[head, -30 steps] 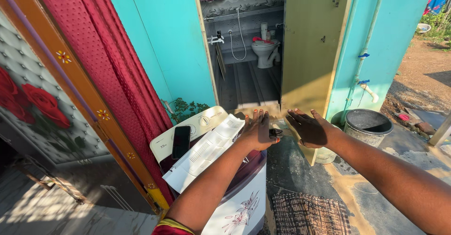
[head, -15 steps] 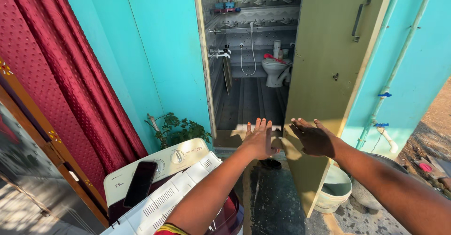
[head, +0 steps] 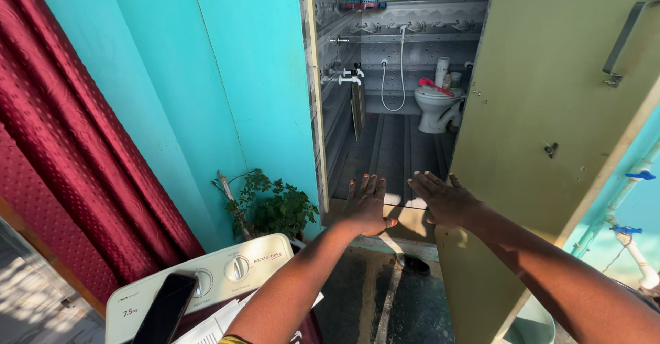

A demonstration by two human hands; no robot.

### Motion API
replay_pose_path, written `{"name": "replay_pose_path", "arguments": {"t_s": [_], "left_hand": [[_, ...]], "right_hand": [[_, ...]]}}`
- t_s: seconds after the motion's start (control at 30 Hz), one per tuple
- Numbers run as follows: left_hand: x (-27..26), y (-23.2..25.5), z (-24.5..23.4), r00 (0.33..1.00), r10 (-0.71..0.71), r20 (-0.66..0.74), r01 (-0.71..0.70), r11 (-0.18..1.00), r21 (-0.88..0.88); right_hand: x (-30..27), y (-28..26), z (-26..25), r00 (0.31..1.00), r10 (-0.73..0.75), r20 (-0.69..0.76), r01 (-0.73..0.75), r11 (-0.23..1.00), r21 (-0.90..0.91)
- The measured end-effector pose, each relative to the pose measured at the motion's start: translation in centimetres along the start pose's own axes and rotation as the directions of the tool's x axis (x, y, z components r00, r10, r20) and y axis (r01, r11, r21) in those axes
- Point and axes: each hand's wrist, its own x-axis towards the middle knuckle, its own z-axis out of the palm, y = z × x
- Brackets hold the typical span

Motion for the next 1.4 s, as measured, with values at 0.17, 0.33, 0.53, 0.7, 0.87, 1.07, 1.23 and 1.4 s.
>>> {"name": "replay_pose_path", "arguments": {"t_s": [0.17,0.33,0.53,0.7,0.87,1.07,1.23,1.4], "left_hand": [[6.7,-4.2,-0.5,0.998,-0.035,-0.051,0.033,0.999,-0.039],[13.2,-9.0,-1.7,0.995,-0.088,-0.057,0.084,0.995,-0.059],[16.3,-12.4,-2.1,0.988,-0.156,0.02,0.157,0.987,-0.025],[17.7,-15.6,-2.7,0.978,-0.202,0.049,0.201,0.979,0.03],[20.7,-18.8,-3.1,0.964,-0.264,0.039,0.263,0.964,0.028],[28.8,-22.6,-2.4,0.967,-0.256,0.002,0.256,0.966,0.034],[38.1,-24.8,-2.1,0.965,-0.262,0.025,0.262,0.965,0.014],[45.0,-26.2,-1.4,0.964,-0.261,0.051,0.261,0.965,0.013]], "right_hand": [[7.6,1.4,-1.1,0.997,-0.068,0.036,0.07,0.997,-0.035],[14.9,3.4,-3.3,0.997,-0.077,0.017,0.078,0.994,-0.071],[21.2,4.3,-4.8,0.993,-0.112,0.041,0.113,0.993,-0.034],[27.4,4.2,-5.3,0.989,-0.147,0.013,0.146,0.989,0.015],[32.7,4.4,-6.0,0.982,-0.189,-0.02,0.189,0.981,0.044],[42.2,7.6,-4.8,0.967,-0.251,-0.035,0.252,0.966,0.058],[50.6,12.4,-2.6,0.966,-0.256,0.023,0.253,0.964,0.081],[57.8,16.7,-0.9,0.971,-0.227,0.072,0.219,0.971,0.097]]}}
